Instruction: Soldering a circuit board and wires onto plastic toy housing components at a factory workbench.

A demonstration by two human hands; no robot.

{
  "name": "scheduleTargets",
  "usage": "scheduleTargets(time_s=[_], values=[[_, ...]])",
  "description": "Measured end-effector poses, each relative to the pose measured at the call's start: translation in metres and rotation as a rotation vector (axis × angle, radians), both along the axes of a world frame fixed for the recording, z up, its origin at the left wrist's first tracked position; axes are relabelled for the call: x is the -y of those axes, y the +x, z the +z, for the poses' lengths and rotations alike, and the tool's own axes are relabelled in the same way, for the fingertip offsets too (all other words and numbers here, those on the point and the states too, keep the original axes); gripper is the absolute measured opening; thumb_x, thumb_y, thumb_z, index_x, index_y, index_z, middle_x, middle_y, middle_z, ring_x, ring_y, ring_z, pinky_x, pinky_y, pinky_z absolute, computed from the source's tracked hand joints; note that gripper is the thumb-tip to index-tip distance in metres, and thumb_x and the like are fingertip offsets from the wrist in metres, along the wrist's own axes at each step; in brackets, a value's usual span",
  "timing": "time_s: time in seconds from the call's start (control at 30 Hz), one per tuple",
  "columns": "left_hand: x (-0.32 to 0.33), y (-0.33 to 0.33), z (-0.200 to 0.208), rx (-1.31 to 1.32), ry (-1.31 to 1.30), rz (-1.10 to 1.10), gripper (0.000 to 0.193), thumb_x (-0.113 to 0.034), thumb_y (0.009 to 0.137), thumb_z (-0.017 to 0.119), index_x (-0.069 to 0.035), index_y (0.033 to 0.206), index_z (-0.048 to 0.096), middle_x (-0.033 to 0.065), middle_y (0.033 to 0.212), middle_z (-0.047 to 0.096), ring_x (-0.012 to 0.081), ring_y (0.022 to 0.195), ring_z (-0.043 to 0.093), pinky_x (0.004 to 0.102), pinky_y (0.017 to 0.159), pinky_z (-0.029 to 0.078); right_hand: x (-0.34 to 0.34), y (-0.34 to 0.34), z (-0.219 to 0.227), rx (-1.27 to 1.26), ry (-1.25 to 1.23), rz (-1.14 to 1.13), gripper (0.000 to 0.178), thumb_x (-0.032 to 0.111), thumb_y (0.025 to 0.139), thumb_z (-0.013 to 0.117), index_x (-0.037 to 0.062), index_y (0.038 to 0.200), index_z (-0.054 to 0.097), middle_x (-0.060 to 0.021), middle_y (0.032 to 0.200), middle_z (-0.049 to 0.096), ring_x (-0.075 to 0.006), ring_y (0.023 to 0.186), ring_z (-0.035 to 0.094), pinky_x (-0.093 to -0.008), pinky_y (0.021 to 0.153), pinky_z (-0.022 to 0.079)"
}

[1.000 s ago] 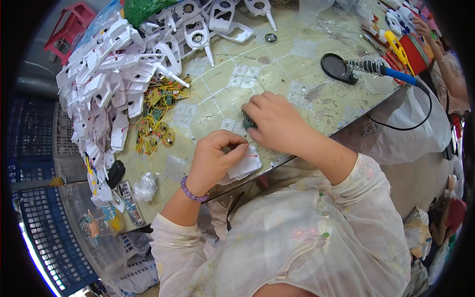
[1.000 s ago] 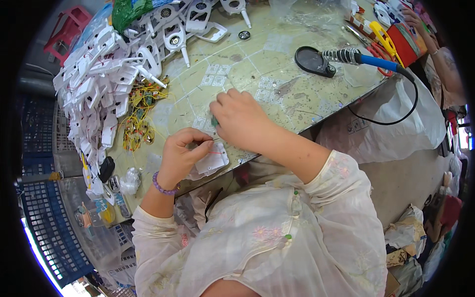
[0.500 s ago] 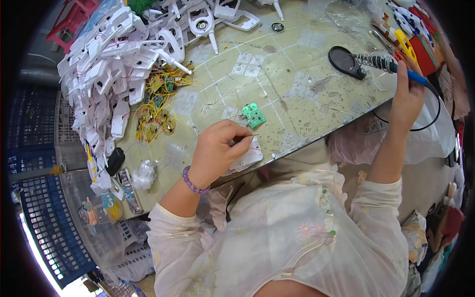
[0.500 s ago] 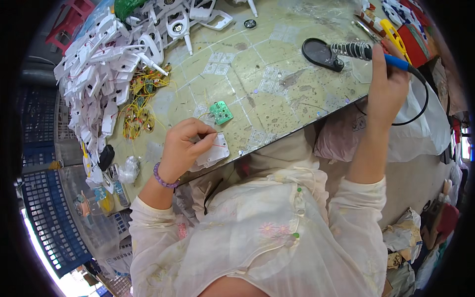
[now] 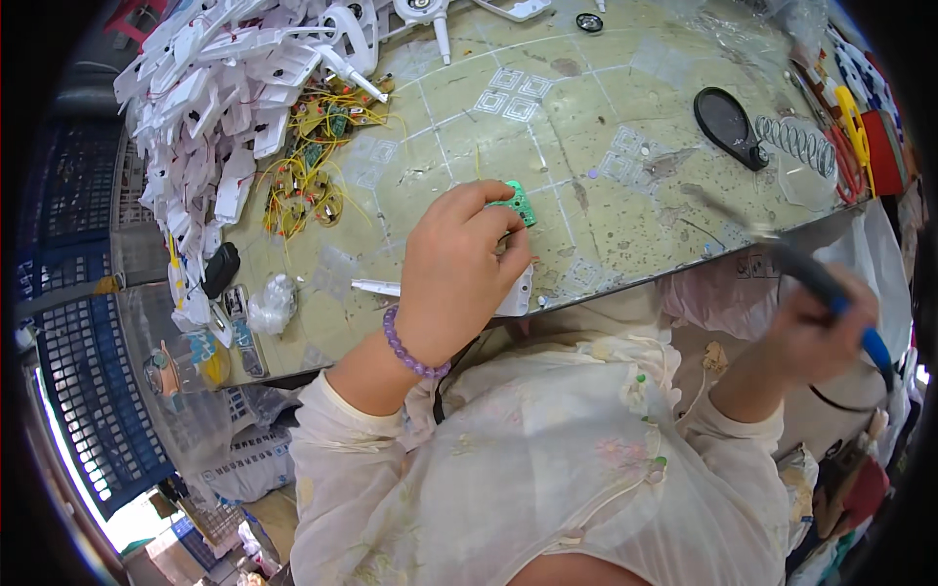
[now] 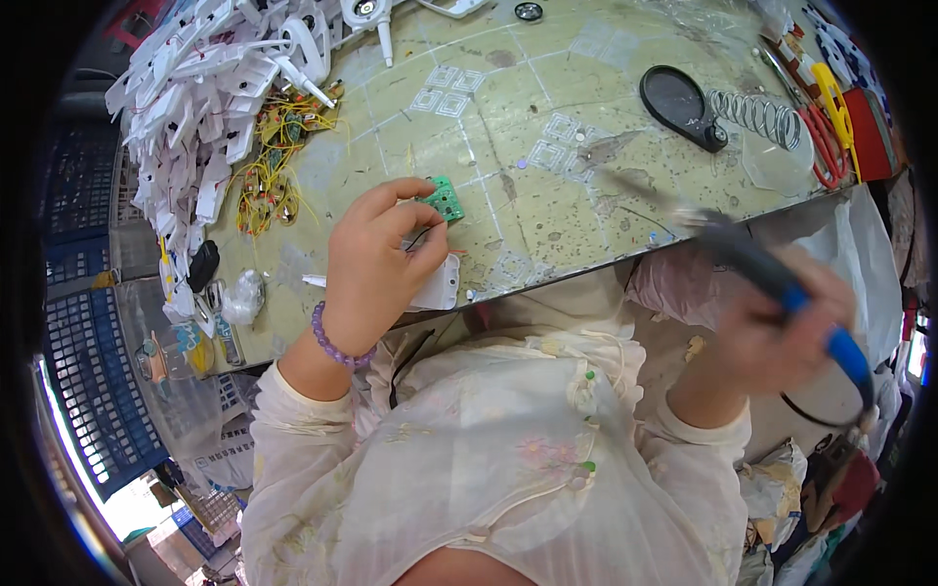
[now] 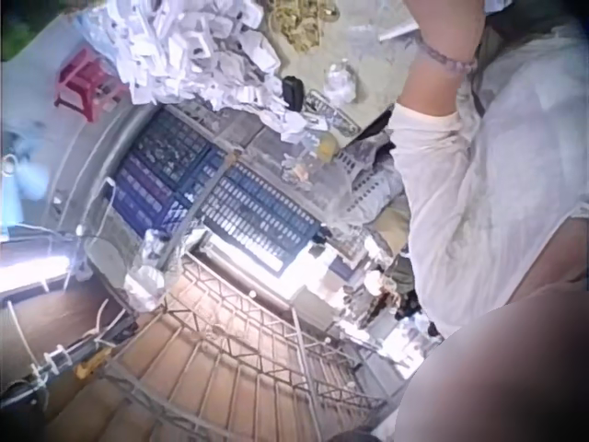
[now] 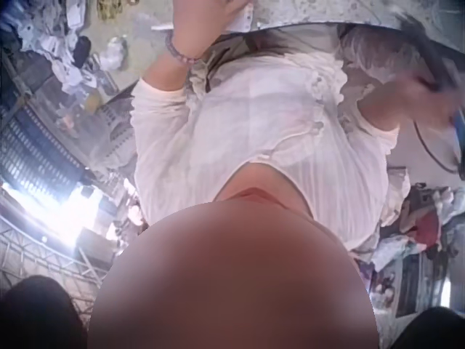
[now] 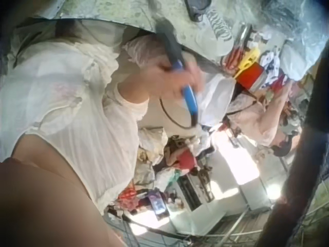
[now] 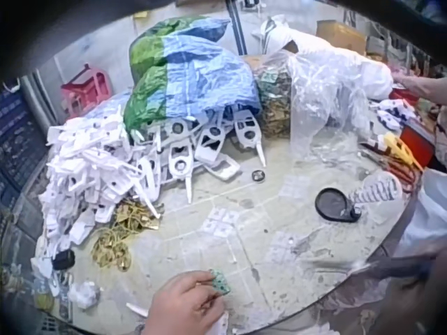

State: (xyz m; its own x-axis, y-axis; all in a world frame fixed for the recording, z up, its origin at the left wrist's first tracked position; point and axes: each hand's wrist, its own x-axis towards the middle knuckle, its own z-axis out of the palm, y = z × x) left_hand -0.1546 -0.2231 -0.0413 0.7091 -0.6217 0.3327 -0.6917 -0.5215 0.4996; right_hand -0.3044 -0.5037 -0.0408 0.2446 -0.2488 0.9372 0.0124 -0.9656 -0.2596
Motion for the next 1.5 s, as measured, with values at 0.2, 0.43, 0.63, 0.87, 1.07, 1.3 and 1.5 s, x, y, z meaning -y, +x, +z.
scheduleTargets(time_s=[0.2, 0.43, 0.63, 0.87, 1.07, 1.3, 1.5], values=[[0.002, -0.003, -0.007, 0.004, 0.020, 0.029, 0.011, 0.000, 0.066, 0.070, 0.000, 0.074, 0.062, 0.0095, 0.092, 0.064, 0.0287, 0.084, 0.061, 0.0368, 0.071, 0.050, -0.057, 0.040, -0.029, -0.003, 0.887, 0.917, 0.016, 0.017, 0.092, 0.052, 0.0018, 0.095, 0.048, -0.0073, 0.073, 0.049, -0.0145, 0.063, 0.043, -0.0277, 0.056, 0.034], [0.002, -0.001, -0.009, 0.016, 0.043, 0.016, 0.012, 0.001, 0.066, 0.070, -0.002, 0.075, 0.063, 0.0084, 0.089, 0.063, 0.0278, 0.090, 0.062, 0.0360, 0.076, 0.051, -0.066, 0.048, -0.043, -0.088, 0.966, 0.982, 0.015, 0.016, 0.093, 0.051, 0.0013, 0.097, 0.048, -0.0089, 0.081, 0.052, -0.0152, 0.067, 0.045, -0.0282, 0.059, 0.036], [0.003, 0.001, -0.008, -0.041, 0.047, 0.035, 0.012, 0.003, 0.066, 0.071, -0.001, 0.074, 0.063, 0.0090, 0.088, 0.064, 0.0293, 0.093, 0.063, 0.0375, 0.079, 0.050, -0.067, 0.051, -0.042, -0.185, 0.853, 0.938, 0.021, 0.022, 0.095, 0.048, 0.0016, 0.092, 0.049, -0.0073, 0.069, 0.045, -0.0154, 0.059, 0.040, -0.0290, 0.055, 0.032], [0.000, 0.003, -0.010, -0.026, 0.049, -0.010, 0.015, 0.002, 0.065, 0.071, -0.001, 0.077, 0.063, 0.0088, 0.089, 0.061, 0.0290, 0.094, 0.061, 0.0369, 0.076, 0.051, -0.064, 0.052, -0.047, -0.168, 0.830, 1.022, 0.022, 0.020, 0.091, 0.057, -0.0002, 0.095, 0.052, -0.0097, 0.074, 0.054, -0.0163, 0.059, 0.047, -0.0292, 0.052, 0.036], [0.000, 0.002, -0.008, -0.029, 0.061, -0.008, 0.016, 0.002, 0.064, 0.071, -0.001, 0.077, 0.063, 0.0091, 0.090, 0.061, 0.0295, 0.095, 0.061, 0.0373, 0.077, 0.051, -0.065, 0.051, -0.046, -0.196, 0.831, 1.011, 0.021, 0.019, 0.090, 0.059, -0.0004, 0.096, 0.052, -0.0097, 0.075, 0.055, -0.0166, 0.060, 0.048, -0.0293, 0.053, 0.037], [0.001, 0.001, -0.009, -0.029, 0.060, -0.013, 0.017, 0.002, 0.063, 0.071, -0.001, 0.078, 0.062, 0.0098, 0.089, 0.061, 0.0303, 0.095, 0.061, 0.0378, 0.077, 0.051, -0.062, 0.050, -0.048, -0.221, 0.821, 1.033, 0.019, 0.016, 0.090, 0.058, -0.0008, 0.097, 0.053, -0.0092, 0.075, 0.055, -0.0158, 0.059, 0.048, -0.0287, 0.053, 0.038], [0.001, 0.001, -0.007, -0.023, 0.074, -0.009, 0.017, 0.003, 0.063, 0.070, -0.001, 0.077, 0.062, 0.0099, 0.089, 0.061, 0.0305, 0.095, 0.061, 0.0378, 0.077, 0.051, -0.062, 0.050, -0.047, -0.225, 0.813, 1.010, 0.019, 0.016, 0.090, 0.058, -0.0009, 0.097, 0.053, -0.0098, 0.076, 0.056, -0.0158, 0.059, 0.048, -0.0285, 0.053, 0.037]])
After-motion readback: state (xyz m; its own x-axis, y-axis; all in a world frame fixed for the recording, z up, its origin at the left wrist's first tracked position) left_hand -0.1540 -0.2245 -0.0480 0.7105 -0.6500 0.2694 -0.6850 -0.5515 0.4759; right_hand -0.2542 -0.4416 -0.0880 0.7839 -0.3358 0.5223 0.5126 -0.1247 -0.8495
